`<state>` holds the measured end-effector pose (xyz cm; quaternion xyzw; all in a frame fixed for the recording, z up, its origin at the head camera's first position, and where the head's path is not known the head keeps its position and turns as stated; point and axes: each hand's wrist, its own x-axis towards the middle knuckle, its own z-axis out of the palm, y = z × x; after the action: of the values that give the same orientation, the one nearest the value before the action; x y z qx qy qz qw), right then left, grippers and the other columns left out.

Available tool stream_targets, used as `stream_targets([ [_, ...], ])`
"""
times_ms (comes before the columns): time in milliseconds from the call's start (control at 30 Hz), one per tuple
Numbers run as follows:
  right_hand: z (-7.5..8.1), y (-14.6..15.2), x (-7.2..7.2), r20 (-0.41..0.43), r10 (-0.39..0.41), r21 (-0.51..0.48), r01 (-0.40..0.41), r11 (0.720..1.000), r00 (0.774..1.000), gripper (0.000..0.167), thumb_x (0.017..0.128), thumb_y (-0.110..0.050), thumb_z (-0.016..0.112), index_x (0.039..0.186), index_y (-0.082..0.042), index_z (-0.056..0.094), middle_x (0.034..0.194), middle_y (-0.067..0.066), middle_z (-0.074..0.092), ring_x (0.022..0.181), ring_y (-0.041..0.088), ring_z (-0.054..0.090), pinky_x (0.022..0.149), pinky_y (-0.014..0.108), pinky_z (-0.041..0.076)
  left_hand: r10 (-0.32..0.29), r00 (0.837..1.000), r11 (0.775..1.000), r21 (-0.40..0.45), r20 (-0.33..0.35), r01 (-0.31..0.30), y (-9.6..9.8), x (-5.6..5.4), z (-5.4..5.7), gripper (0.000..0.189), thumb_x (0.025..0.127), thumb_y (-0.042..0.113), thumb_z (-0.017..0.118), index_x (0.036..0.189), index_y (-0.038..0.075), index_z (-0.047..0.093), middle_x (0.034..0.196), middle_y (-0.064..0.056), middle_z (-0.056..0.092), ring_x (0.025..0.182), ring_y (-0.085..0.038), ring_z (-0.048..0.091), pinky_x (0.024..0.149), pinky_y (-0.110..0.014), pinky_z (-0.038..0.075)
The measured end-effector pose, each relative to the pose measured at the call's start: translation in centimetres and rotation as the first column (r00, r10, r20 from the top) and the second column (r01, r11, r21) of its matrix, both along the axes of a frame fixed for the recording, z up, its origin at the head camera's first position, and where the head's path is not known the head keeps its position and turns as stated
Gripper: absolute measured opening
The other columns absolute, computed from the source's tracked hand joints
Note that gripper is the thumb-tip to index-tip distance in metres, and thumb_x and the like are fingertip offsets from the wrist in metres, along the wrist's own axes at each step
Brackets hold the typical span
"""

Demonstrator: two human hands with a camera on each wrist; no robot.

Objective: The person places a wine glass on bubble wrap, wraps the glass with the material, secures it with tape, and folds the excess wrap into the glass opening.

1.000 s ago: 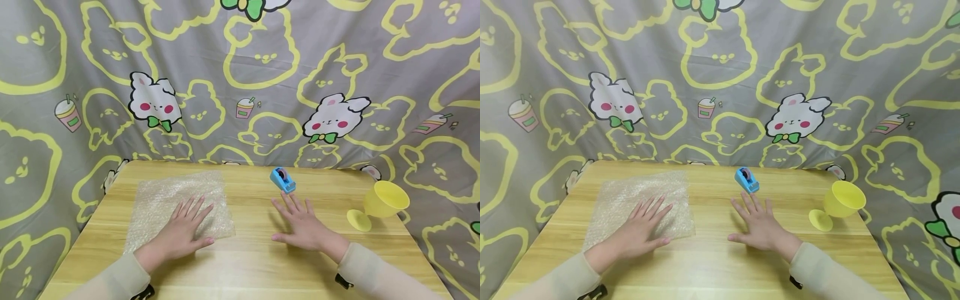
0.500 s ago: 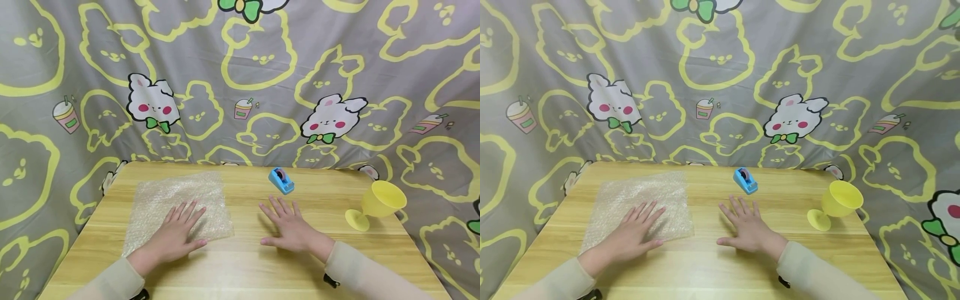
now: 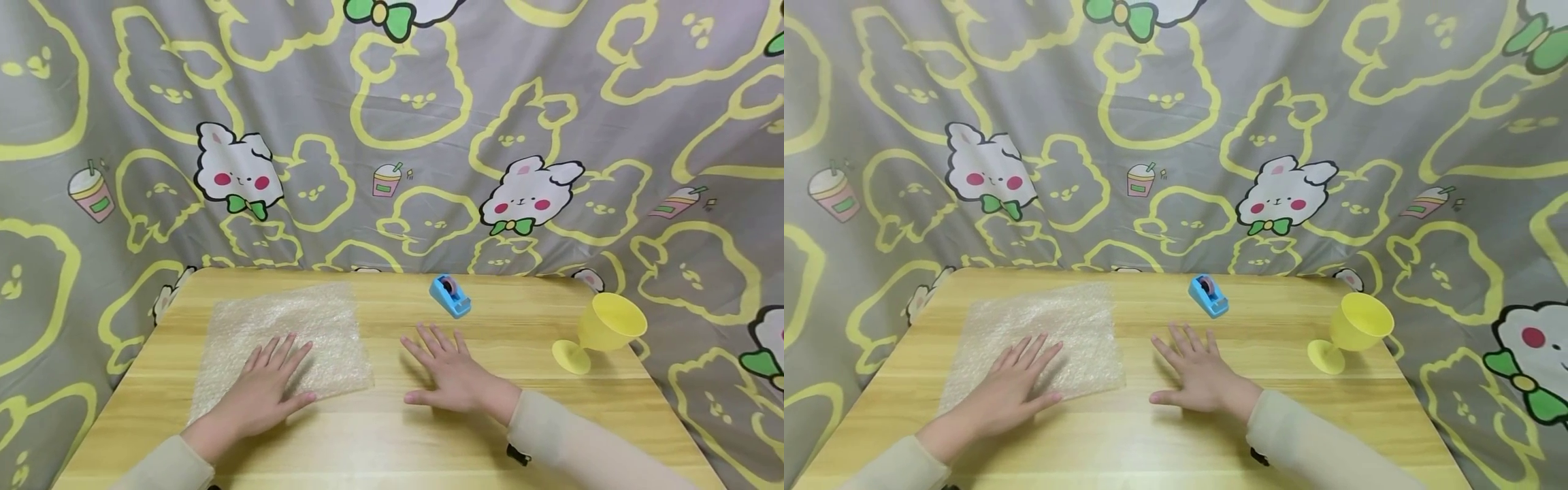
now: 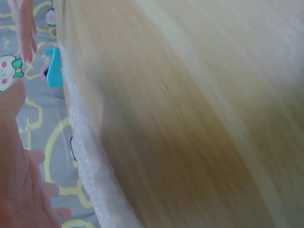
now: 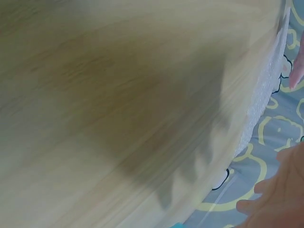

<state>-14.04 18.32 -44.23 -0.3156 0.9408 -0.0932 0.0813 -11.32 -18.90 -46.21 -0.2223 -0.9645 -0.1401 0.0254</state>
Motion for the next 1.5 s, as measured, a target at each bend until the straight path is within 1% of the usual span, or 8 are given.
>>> stream_targets([
  [333, -0.3, -1.5, -0.2, 0.028, 0.024, 0.01, -0.024, 1.0, 0.999, 0.096, 0.09, -0.078, 0.043, 0.162, -0.025, 0.01, 0.167, 0.011, -0.004, 0.151, 0.04, 0.002, 0.112, 0.074, 0.004, 0.029, 1.0, 1.0, 0.003, -0.003, -0.029, -1.3, 0.3, 0.3, 0.081, 0.094, 0.061, 0.058, 0.156, 0.014, 0.035, 0.161, -0.023, 0.024, 0.144, -0.051, 0.023, 0.113, -0.069, 0.017],
  [500, -0.5, -2.5, -0.3, 0.053, 0.047, -0.005, -0.046, 0.999, 0.998, 0.094, 0.09, -0.078, 0.043, 0.162, -0.026, 0.01, 0.167, 0.012, -0.002, 0.151, 0.043, 0.003, 0.113, 0.073, 0.006, 0.049, 0.999, 0.999, -0.005, 0.0, -0.049, -2.2, 0.4, 0.5, 0.081, 0.094, 0.061, 0.057, 0.155, 0.013, 0.036, 0.16, -0.025, 0.025, 0.142, -0.052, 0.026, 0.112, -0.07, 0.02],
  [800, -0.8, -4.6, -0.3, 0.085, 0.094, 0.017, -0.096, 0.995, 0.992, 0.093, 0.091, -0.076, 0.042, 0.162, -0.024, 0.011, 0.167, 0.016, 0.004, 0.151, 0.043, 0.005, 0.113, 0.073, 0.007, 0.067, 0.997, 0.997, 0.031, 0.03, -0.068, -3.4, 0.5, 0.2, 0.079, 0.095, 0.059, 0.057, 0.155, 0.011, 0.037, 0.159, -0.028, 0.025, 0.14, -0.056, 0.025, 0.11, -0.072, 0.018],
  [933, -1.0, -5.3, -0.2, 0.104, 0.107, 0.031, -0.11, 0.993, 0.989, 0.093, 0.091, -0.077, 0.041, 0.162, -0.026, 0.01, 0.167, 0.015, 0.003, 0.151, 0.043, 0.004, 0.113, 0.073, 0.005, 0.076, 0.996, 0.997, 0.019, 0.055, -0.078, -3.6, 0.5, 0.2, 0.079, 0.095, 0.058, 0.057, 0.154, 0.01, 0.037, 0.159, -0.029, 0.024, 0.14, -0.057, 0.024, 0.109, -0.073, 0.019],
  [1200, -1.4, -7.2, -0.1, 0.127, 0.146, 0.05, -0.153, 0.987, 0.981, 0.091, 0.09, -0.079, 0.038, 0.162, -0.029, 0.012, 0.167, 0.013, 0.003, 0.151, 0.041, 0.003, 0.115, 0.07, 0.005, 0.104, 0.993, 0.993, 0.049, 0.053, -0.106, -4.6, 0.5, -0.6, 0.076, 0.096, 0.055, 0.058, 0.152, 0.008, 0.04, 0.155, -0.034, 0.027, 0.137, -0.061, 0.025, 0.106, -0.075, 0.02],
  [1267, -1.4, -7.6, -0.1, 0.131, 0.154, 0.053, -0.162, 0.985, 0.979, 0.089, 0.091, -0.079, 0.037, 0.162, -0.03, 0.013, 0.167, 0.012, 0.004, 0.151, 0.04, 0.003, 0.115, 0.07, 0.005, 0.109, 0.992, 0.993, 0.045, 0.067, -0.112, -4.7, 0.5, -0.6, 0.075, 0.097, 0.055, 0.057, 0.152, 0.007, 0.041, 0.154, -0.035, 0.028, 0.136, -0.062, 0.026, 0.105, -0.076, 0.022],
  [1400, -1.6, -8.4, 0.0, 0.14, 0.166, 0.054, -0.175, 0.983, 0.976, 0.087, 0.092, -0.078, 0.038, 0.162, -0.031, 0.014, 0.167, 0.011, 0.004, 0.151, 0.039, 0.004, 0.115, 0.069, 0.004, 0.113, 0.987, 0.994, 0.0, 0.112, -0.113, -4.7, 0.6, -0.4, 0.075, 0.099, 0.057, 0.052, 0.152, 0.006, 0.04, 0.152, -0.037, 0.028, 0.133, -0.064, 0.028, 0.103, -0.076, 0.027],
  [1500, -1.7, -8.9, 0.2, 0.139, 0.173, 0.06, -0.183, 0.981, 0.975, 0.087, 0.092, -0.078, 0.038, 0.161, -0.03, 0.015, 0.167, 0.012, 0.006, 0.151, 0.039, 0.005, 0.116, 0.068, 0.005, 0.122, 0.982, 0.992, -0.009, 0.142, -0.122, -4.7, 0.8, -0.4, 0.075, 0.099, 0.058, 0.05, 0.152, 0.006, 0.04, 0.153, -0.038, 0.028, 0.134, -0.064, 0.028, 0.105, -0.074, 0.027],
])
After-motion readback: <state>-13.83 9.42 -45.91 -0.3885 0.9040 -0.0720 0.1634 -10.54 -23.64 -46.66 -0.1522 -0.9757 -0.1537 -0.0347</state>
